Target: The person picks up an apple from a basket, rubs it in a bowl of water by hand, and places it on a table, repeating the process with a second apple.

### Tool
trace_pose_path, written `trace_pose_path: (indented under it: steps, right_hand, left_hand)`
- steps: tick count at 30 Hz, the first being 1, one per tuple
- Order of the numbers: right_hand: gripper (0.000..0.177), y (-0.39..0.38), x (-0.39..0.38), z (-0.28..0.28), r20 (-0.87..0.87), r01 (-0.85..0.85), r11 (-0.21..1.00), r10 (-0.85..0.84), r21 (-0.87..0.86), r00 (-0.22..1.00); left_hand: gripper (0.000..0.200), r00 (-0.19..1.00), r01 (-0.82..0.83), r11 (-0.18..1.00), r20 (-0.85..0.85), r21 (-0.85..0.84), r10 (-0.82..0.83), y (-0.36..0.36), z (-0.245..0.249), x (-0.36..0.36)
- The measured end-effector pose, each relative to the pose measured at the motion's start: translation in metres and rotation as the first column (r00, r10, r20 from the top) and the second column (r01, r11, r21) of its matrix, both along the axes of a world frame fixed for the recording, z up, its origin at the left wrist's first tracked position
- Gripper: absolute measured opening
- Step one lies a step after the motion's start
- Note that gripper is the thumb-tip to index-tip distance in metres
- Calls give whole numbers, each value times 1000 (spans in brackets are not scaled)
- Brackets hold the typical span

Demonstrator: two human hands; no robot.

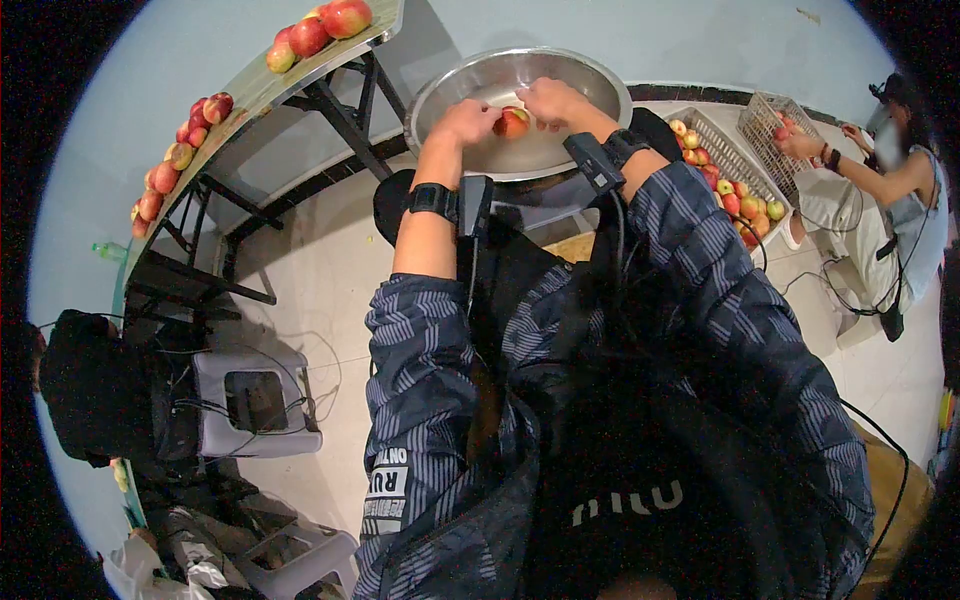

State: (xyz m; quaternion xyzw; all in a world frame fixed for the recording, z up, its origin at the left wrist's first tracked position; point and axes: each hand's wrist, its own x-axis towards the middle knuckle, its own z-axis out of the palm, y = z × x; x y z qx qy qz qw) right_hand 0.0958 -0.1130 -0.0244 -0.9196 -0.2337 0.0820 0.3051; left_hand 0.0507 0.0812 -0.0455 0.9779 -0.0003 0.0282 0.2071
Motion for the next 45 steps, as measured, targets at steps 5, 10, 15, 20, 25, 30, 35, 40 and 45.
trace_pose_path:
  steps: [5,10,15,20,25,30,35,40,45]
  right_hand:
    - [63,5,-7,2,-75,-93,995,95,28,993]
    - [66,3,-11,1,-122,-139,982,155,129,980]
    - [69,1,-19,11,-179,-61,993,79,102,981]
    - [71,-4,-16,21,44,175,984,-177,38,983]
    - [74,-5,-25,24,-2,149,988,-149,37,989]
    - [64,-4,-20,22,-55,110,993,-112,-37,992]
    - [64,-3,-16,17,-92,95,994,-99,-43,991]
    - [64,-3,-16,15,-61,97,992,-102,-83,993]
    - [63,-3,-18,17,-55,108,990,-114,-95,992]
  left_hand:
    - [47,1000,-4,999,16,-38,5,9,-14,16]
    - [47,988,-153,984,-15,-94,152,-15,26,-21]
    - [51,986,-120,993,-112,0,120,-23,44,-34]
    - [55,974,-170,982,-135,81,180,-9,16,-11]
    - [59,970,-180,980,-152,80,190,0,0,6]
    - [60,946,-172,980,-262,99,193,-2,6,0]
    - [60,956,-144,983,-241,114,168,0,2,-1]
    - [53,945,-149,986,-283,72,164,-10,12,-14]
    - [46,893,-140,990,-428,21,135,-35,36,-52]
